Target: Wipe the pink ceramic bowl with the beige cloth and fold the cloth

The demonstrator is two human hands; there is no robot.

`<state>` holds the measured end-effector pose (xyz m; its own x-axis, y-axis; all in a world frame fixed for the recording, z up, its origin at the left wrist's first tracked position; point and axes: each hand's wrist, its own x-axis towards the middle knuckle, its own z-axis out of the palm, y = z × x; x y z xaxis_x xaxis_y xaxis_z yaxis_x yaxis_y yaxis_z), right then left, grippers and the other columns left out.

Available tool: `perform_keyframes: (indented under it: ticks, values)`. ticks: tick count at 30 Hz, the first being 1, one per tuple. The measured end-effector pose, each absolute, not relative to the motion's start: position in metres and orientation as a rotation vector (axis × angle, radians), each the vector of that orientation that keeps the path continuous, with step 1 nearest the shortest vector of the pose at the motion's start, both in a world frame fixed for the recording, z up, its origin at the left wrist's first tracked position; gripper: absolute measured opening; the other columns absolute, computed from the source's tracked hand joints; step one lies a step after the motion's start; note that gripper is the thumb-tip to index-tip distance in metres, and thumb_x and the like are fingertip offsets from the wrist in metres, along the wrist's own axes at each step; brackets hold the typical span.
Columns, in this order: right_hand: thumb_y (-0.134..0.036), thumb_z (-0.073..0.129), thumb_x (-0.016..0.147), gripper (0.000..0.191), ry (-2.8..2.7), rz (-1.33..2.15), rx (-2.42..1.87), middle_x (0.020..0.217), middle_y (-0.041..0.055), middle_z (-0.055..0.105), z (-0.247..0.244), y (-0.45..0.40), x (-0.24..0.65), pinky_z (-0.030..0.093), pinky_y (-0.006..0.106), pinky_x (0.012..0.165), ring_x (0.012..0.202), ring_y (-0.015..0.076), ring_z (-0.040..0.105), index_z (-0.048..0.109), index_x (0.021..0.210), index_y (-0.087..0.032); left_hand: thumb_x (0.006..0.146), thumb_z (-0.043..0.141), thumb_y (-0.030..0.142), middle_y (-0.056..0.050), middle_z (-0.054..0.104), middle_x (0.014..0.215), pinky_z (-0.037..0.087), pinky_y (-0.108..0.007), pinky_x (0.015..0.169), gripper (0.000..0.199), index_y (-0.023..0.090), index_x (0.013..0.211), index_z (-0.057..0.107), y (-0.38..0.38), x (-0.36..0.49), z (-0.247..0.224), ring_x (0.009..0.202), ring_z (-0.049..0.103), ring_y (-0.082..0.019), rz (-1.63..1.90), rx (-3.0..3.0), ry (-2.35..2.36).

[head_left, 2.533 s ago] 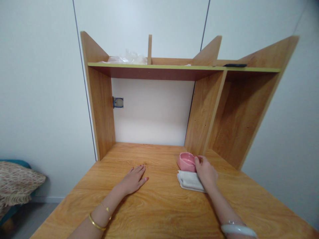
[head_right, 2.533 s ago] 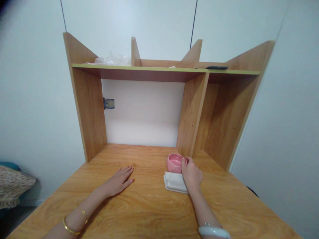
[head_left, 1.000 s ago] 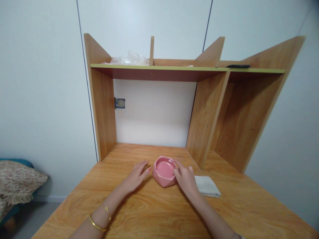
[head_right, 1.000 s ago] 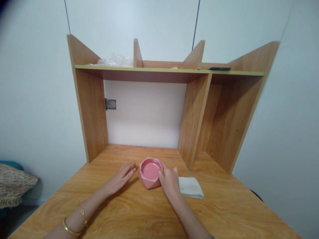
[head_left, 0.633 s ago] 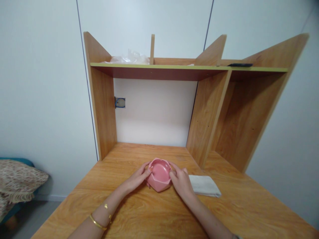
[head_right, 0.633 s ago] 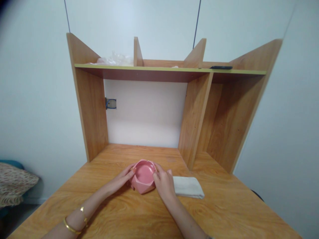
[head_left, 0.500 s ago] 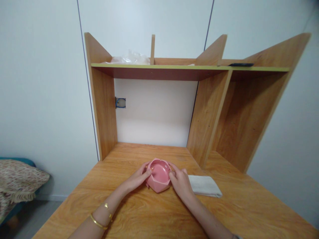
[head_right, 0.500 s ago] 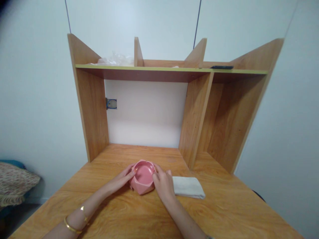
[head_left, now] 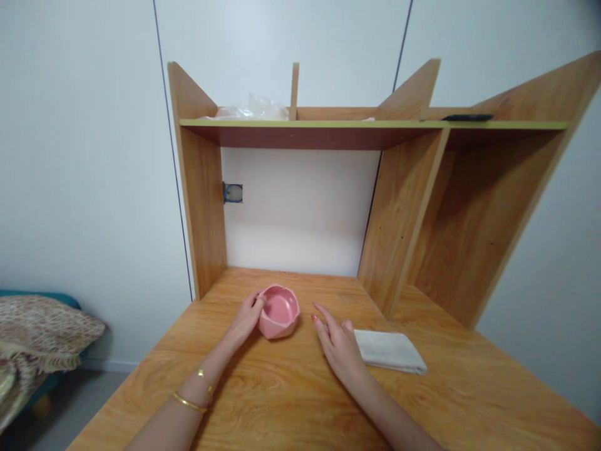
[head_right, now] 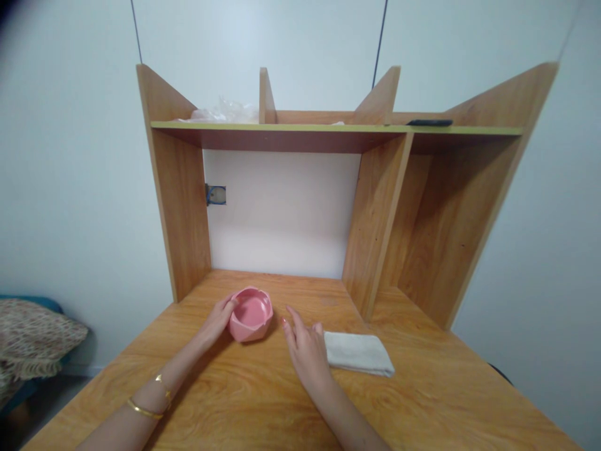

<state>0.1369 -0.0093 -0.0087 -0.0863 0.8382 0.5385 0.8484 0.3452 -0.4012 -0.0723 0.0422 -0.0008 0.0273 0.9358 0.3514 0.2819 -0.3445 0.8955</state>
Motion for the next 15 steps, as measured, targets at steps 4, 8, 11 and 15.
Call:
perform_keyframes:
  ticks: [4, 8, 11, 15]
  values:
    - [-0.041, 0.023, 0.09, 0.045, -1.884, 0.004, -1.452, 0.055, -0.0008, 0.062, -0.011, -0.007, 0.138, 0.036, 0.032, 0.073, 0.058, 0.0182, 0.056, 0.049, 0.119, -0.019, 0.076, 0.038, 0.035, -0.011, 0.061, 0.11, 0.039, -0.032, 0.091, 0.044, 0.01, 0.108, 0.057, 0.057, -0.095, -0.003, 0.102, 0.054, -0.022, 1.506, 1.591, 1.348]
    - [-0.042, 0.024, 0.09, 0.044, -1.874, 0.026, -1.457, 0.053, -0.0022, 0.061, -0.012, -0.007, 0.138, 0.036, 0.031, 0.072, 0.057, 0.0175, 0.056, 0.05, 0.118, -0.02, 0.075, 0.039, 0.037, -0.01, 0.064, 0.104, 0.042, -0.031, 0.086, 0.044, 0.012, 0.104, 0.06, 0.064, -0.117, -0.001, 0.098, 0.057, -0.022, 1.548, 1.444, 1.553]
    - [-0.043, 0.024, 0.09, 0.044, -1.886, 0.062, -1.446, 0.053, -0.0026, 0.061, -0.012, -0.007, 0.137, 0.035, 0.032, 0.072, 0.055, 0.017, 0.055, 0.049, 0.118, -0.02, 0.076, 0.036, 0.038, -0.01, 0.066, 0.097, 0.044, -0.033, 0.081, 0.043, 0.012, 0.097, 0.063, 0.066, -0.13, 0.001, 0.092, 0.059, -0.024, 1.539, 1.377, 1.664]
    - [-0.045, 0.023, 0.09, 0.046, -1.89, 0.095, -1.414, 0.05, -0.0037, 0.059, -0.014, -0.005, 0.137, 0.035, 0.033, 0.073, 0.052, 0.0168, 0.055, 0.048, 0.118, -0.02, 0.076, 0.036, 0.039, -0.01, 0.067, 0.09, 0.045, -0.033, 0.077, 0.044, 0.011, 0.094, 0.064, 0.069, -0.145, 0.001, 0.088, 0.06, -0.025, 1.501, 1.312, 1.784]
